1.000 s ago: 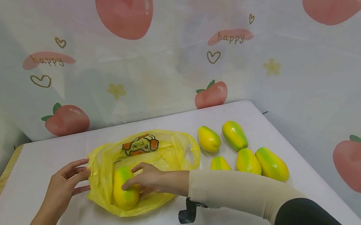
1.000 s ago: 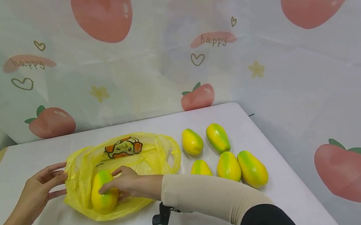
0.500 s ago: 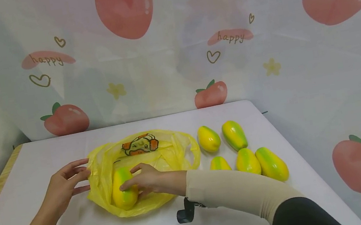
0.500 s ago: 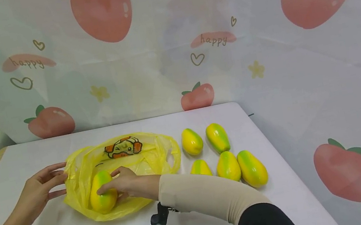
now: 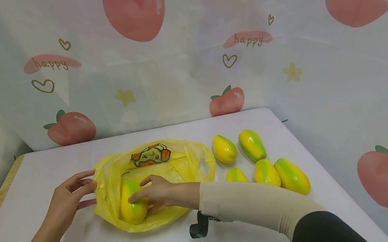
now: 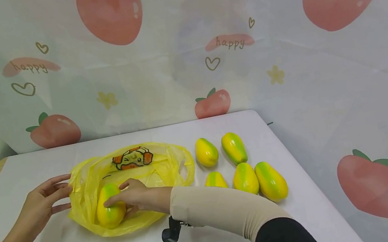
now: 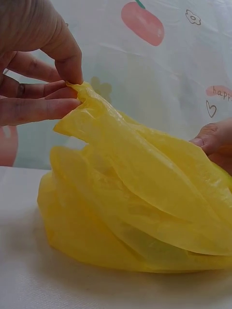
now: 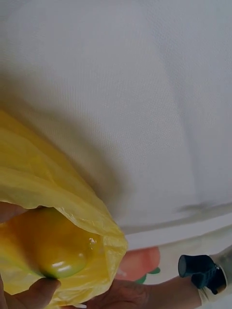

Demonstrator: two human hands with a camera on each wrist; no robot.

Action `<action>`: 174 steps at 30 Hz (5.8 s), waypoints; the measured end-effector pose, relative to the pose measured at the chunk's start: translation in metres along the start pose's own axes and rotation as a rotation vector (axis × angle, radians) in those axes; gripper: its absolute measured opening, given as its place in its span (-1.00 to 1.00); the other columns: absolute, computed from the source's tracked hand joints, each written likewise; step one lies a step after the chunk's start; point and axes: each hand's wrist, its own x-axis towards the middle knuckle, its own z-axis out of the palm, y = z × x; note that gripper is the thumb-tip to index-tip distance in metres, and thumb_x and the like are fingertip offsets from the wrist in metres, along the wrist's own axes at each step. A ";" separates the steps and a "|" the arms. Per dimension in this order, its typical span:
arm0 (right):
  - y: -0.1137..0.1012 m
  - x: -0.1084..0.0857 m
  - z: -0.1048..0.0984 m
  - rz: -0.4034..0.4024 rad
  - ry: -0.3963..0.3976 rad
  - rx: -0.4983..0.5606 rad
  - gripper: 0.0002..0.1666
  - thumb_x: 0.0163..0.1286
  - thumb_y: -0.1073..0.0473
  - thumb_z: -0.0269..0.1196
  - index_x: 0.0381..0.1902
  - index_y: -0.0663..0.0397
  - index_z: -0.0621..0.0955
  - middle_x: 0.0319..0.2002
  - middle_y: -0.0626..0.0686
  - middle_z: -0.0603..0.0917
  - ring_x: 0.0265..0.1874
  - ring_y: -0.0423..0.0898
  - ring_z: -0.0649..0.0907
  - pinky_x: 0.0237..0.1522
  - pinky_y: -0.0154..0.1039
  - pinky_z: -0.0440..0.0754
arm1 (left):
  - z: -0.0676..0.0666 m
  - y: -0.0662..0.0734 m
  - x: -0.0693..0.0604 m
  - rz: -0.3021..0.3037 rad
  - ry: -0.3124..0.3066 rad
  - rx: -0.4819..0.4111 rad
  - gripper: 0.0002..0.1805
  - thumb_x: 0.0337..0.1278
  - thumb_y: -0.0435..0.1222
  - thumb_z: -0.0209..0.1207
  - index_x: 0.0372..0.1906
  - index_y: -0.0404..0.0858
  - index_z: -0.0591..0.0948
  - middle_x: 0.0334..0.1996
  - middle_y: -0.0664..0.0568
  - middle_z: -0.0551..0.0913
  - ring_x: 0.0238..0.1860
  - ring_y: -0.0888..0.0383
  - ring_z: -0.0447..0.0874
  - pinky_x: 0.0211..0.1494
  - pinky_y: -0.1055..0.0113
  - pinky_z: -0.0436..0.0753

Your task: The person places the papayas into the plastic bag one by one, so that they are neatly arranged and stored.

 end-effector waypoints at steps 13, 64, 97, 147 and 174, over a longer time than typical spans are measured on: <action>-0.002 -0.002 -0.004 0.011 -0.018 -0.008 -0.31 0.14 0.17 0.48 0.17 0.13 0.42 -0.05 0.16 0.51 -0.08 0.12 0.67 -0.14 0.08 0.74 | 0.001 0.003 -0.001 -0.004 -0.007 -0.008 -0.42 0.35 -0.07 0.17 0.35 -0.25 0.41 -0.20 0.28 0.55 -0.19 0.41 0.62 -0.15 0.33 0.75; -0.070 -0.094 -0.262 -0.175 0.223 -0.014 -0.07 0.47 0.10 0.18 0.57 0.16 -0.06 0.52 0.22 0.13 0.45 0.21 0.26 0.46 -0.01 0.28 | 0.004 0.002 -0.001 -0.019 -0.009 -0.027 -0.43 0.33 -0.07 0.19 0.32 -0.24 0.43 -0.20 0.25 0.55 -0.20 0.38 0.62 -0.15 0.31 0.75; 0.005 -0.065 -0.325 0.109 0.340 -0.211 0.00 0.41 0.06 0.24 0.57 0.13 -0.07 0.52 0.37 -0.06 0.45 0.35 0.16 0.47 0.15 0.20 | 0.003 -0.001 -0.001 0.002 -0.009 -0.037 -0.48 0.34 -0.09 0.19 0.30 -0.20 0.46 -0.20 0.28 0.56 -0.20 0.38 0.63 -0.16 0.32 0.76; 0.015 -0.051 -0.323 0.186 0.394 -0.267 -0.01 0.36 0.01 0.30 0.53 0.21 0.04 0.44 0.37 0.16 0.33 0.29 0.39 0.29 0.01 0.49 | 0.004 0.002 0.002 -0.013 -0.006 -0.026 -0.46 0.34 -0.07 0.18 0.30 -0.23 0.45 -0.19 0.26 0.55 -0.20 0.38 0.62 -0.16 0.32 0.76; -0.020 -0.068 -0.309 0.111 0.315 -0.286 0.02 0.38 0.00 0.26 0.54 0.26 -0.01 0.44 0.38 0.17 0.33 0.29 0.40 0.27 0.01 0.52 | 0.004 0.002 0.001 -0.015 -0.019 -0.032 -0.45 0.35 -0.07 0.17 0.33 -0.23 0.43 -0.18 0.26 0.54 -0.18 0.38 0.61 -0.14 0.33 0.75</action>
